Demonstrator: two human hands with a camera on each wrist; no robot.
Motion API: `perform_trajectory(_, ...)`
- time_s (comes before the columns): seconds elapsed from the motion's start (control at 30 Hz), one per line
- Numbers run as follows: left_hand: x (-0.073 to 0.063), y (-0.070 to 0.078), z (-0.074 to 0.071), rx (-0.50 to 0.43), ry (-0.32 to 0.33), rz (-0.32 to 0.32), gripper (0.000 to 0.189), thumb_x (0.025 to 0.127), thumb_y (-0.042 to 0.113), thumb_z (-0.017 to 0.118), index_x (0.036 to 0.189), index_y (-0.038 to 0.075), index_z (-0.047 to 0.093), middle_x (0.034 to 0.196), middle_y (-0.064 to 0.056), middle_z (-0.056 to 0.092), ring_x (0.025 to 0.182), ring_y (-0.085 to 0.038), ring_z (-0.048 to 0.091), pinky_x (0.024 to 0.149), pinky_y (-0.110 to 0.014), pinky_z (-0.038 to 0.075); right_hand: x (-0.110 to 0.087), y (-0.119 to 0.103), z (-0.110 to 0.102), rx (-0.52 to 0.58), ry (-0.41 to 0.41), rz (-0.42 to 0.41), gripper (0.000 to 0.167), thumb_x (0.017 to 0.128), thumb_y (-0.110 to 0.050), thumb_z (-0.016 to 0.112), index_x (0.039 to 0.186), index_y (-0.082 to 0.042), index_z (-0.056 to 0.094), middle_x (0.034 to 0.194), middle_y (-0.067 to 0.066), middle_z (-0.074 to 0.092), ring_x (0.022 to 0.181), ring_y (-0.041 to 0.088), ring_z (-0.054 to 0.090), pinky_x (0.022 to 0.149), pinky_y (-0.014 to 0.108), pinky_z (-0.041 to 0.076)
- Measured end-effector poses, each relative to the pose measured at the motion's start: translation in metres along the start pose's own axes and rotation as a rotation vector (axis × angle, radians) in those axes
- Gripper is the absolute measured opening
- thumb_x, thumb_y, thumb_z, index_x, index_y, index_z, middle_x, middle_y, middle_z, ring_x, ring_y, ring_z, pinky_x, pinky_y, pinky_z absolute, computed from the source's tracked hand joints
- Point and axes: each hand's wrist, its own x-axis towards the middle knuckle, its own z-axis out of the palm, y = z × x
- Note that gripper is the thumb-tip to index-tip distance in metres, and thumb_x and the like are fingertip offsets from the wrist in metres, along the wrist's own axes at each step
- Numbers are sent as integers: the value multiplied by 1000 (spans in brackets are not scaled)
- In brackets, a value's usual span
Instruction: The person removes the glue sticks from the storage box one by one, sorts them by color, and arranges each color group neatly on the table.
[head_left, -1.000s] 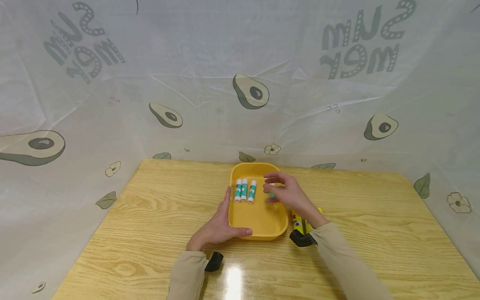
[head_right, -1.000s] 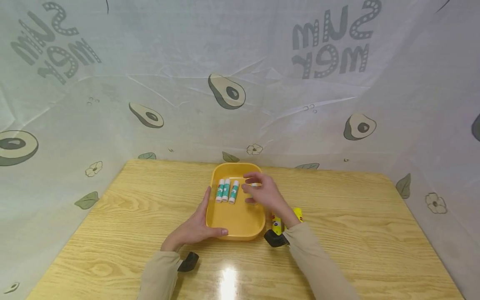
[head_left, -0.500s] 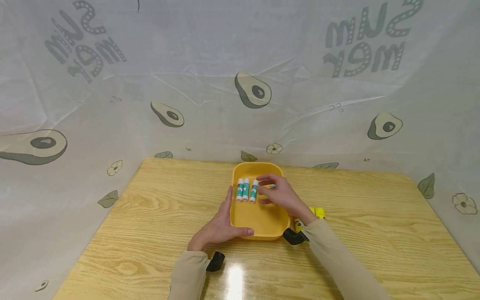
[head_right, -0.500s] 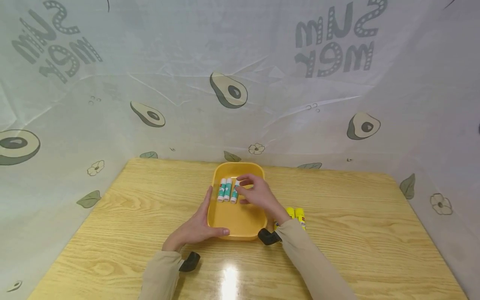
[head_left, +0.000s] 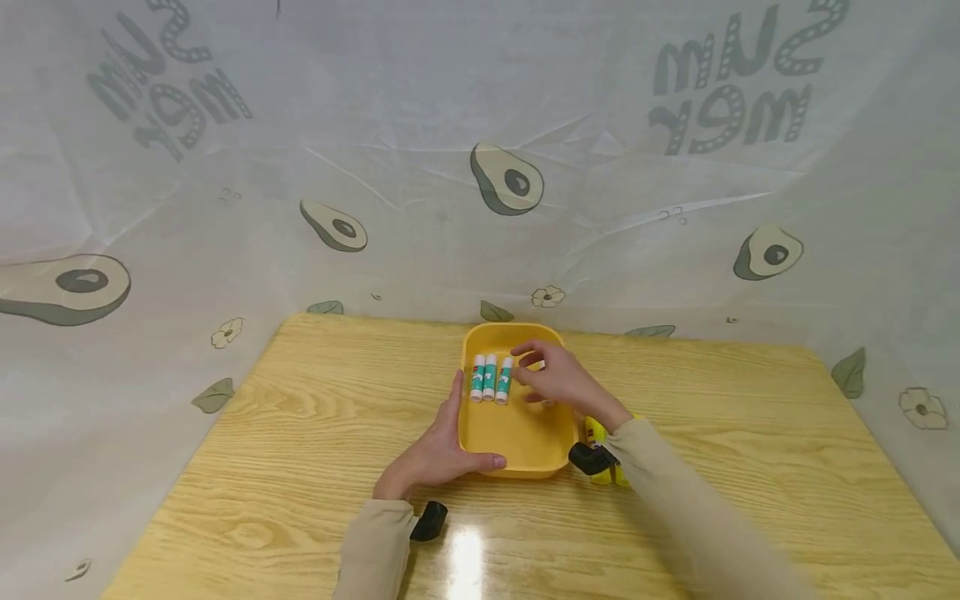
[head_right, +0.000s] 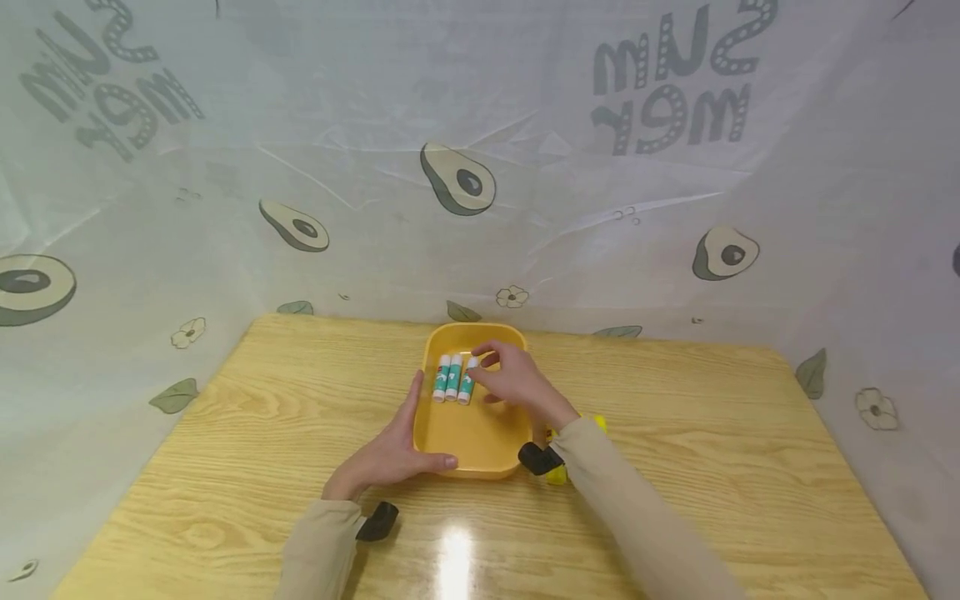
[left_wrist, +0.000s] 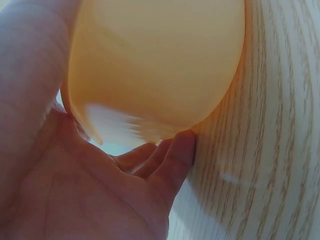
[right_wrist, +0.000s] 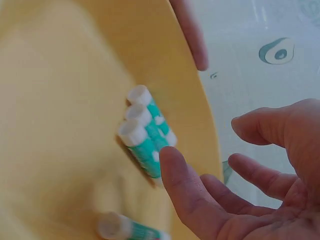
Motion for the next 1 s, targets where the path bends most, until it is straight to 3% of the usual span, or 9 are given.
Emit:
perform_trajectory(0.2, 0, -1, -2, -4, 8, -11, 139, 76, 50, 88, 163, 32, -18, 173, -10, 1, 159, -36, 12, 125, -61, 20, 16, -11, -1, -54, -9, -13, 49, 101, -20, 65, 144, 0, 50, 130, 23, 56, 101, 41, 71, 83, 47, 62)
perform_trajectory(0.47, 2, -5, 1, -12, -10, 4, 139, 77, 51, 87, 162, 31, -20, 174, -9, -2, 159, -35, 11, 126, -60, 19, 34, 0, 6, -76, -6, 75, 55, 96, -17, 69, 143, 2, 47, 118, 23, 61, 97, 37, 68, 78, 44, 63)
perform_trajectory(0.7, 2, -3, -1, -7, -1, 5, 139, 77, 51, 88, 162, 32, -20, 174, -9, -1, 159, -35, 11, 126, -60, 19, 39, 4, 6, -91, -22, 86, 59, 94, -17, 73, 143, 2, 46, 115, 21, 62, 94, 33, 68, 79, 42, 63)
perform_trajectory(1.0, 1, -3, -1, -3, -20, 8, 135, 80, 51, 85, 160, 37, -23, 174, -7, -6, 160, -34, 8, 126, -61, 19, 48, 13, 9, -169, -64, 80, 68, 87, -16, 82, 144, 0, 48, 100, 10, 57, 73, 23, 68, 67, 33, 62)
